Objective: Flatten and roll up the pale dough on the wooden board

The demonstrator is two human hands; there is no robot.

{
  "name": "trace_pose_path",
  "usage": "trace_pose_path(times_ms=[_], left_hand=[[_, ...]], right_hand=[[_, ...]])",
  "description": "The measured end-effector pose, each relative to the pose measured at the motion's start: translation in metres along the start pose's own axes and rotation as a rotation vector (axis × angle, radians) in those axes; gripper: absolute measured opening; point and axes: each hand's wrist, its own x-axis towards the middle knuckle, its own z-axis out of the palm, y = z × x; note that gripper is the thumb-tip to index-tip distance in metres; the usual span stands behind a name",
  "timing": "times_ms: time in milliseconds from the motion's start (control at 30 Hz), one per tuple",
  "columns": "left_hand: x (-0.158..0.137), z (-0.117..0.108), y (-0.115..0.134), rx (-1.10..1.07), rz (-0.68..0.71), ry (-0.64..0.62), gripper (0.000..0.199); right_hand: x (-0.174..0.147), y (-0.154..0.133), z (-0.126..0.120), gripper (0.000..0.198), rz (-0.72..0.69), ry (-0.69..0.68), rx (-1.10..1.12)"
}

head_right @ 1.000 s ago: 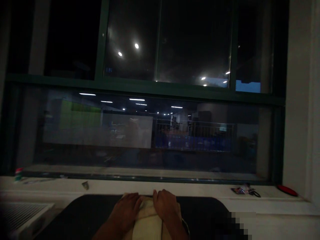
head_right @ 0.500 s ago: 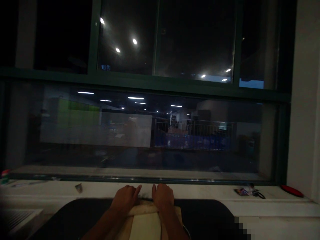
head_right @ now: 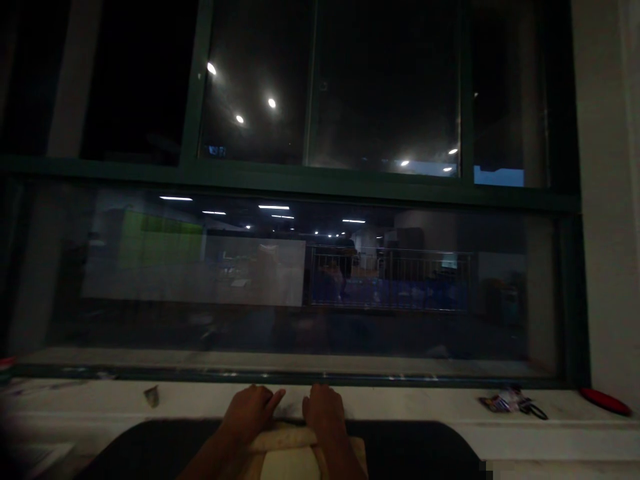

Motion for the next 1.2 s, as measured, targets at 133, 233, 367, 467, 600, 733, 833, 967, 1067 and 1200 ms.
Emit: trace_pose_path(times_ms=[133, 233, 367, 467, 600, 733, 833, 967, 1067, 1200], left_hand=[[-0.006, 0.0, -0.001, 0.021, 0.016, -0.037, 0.055], [-0.012, -0.002, 0.0, 0.034, 0.048, -0.049, 0.053], [-0.022, -0.006, 0.003, 0.054, 0.053, -0.059, 0.047], [-0.028, -0.006, 0.004, 0.053, 0.034, -0.073, 0.046], [-0.039, -0.006, 0.005, 0.019, 0.045, -0.116, 0.048], [-0.055, -0.012, 0.01, -0.01, 0.048, -0.132, 0.055], [-0.071, -0.02, 0.018, -0.018, 0.035, -0.121, 0.057], [-0.092, -0.036, 0.028, -0.034, 0.066, -0.095, 0.056], [-0.105, -0.043, 0.032, -0.029, 0.086, -0.121, 0.055], [-0.12, -0.043, 0.034, -0.015, 0.082, -0.141, 0.054]], right_hand=[[-0.005, -0.002, -0.001, 0.032, 0.002, -0.044, -0.04], [-0.012, -0.003, -0.004, 0.034, 0.003, -0.046, -0.07], [-0.022, -0.005, -0.007, 0.034, -0.032, -0.026, -0.099], [-0.029, -0.006, -0.008, 0.035, -0.041, -0.007, -0.115], [-0.041, -0.006, -0.012, 0.034, -0.06, 0.006, -0.122], [-0.057, -0.007, -0.015, 0.032, -0.064, 0.016, -0.114], [-0.071, -0.008, -0.017, 0.035, -0.056, 0.038, -0.112], [-0.09, -0.01, -0.022, 0.041, -0.046, 0.074, -0.12], [-0.104, -0.009, -0.026, 0.043, -0.056, 0.104, -0.124], [-0.122, -0.008, -0.03, 0.047, -0.099, 0.146, -0.117]])
